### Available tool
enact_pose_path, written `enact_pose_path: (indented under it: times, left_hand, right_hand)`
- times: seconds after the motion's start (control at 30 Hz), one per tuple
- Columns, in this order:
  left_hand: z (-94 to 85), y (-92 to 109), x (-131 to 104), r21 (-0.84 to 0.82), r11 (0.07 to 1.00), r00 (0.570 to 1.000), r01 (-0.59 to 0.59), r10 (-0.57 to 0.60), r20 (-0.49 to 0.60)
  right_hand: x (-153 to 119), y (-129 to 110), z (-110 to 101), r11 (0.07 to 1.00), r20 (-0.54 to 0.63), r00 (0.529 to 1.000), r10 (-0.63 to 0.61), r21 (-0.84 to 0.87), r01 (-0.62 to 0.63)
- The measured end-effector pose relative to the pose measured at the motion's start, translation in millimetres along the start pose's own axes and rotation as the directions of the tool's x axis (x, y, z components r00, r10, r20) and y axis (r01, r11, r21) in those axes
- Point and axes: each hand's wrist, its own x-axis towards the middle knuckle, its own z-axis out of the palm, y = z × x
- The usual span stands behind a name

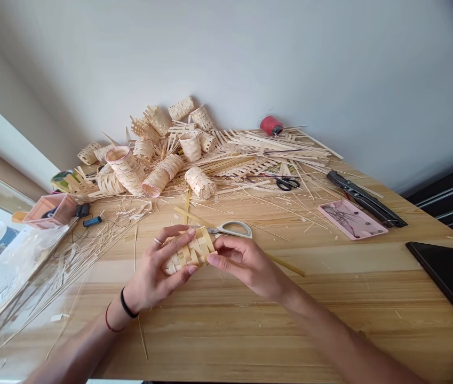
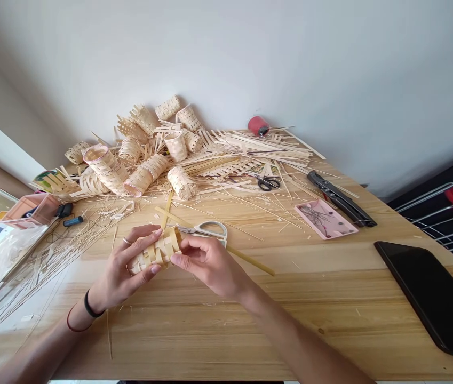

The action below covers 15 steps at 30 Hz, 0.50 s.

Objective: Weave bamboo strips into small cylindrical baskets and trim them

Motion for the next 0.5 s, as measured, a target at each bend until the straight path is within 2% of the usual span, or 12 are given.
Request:
enact_pose_path:
  times: [0.3, 0.5]
  left_hand:
    - [-0.2, 5.2, 1.9, -0.047, 0.999, 1.0, -0.005, 0.006, 0.017]
    - [-1.2, 0.5, -0.1, -0.07, 0.997, 0.999, 0.038, -0.04, -0.025]
  right_hand:
    - [0.2, 1.3, -6.2, 0.999, -0.081, 0.997, -0.018, -0.05, 0.014]
    - [-1.4, -1.7, -2.6, 1.0, -0.013, 1.0, -0.021, 0.015, 0.021]
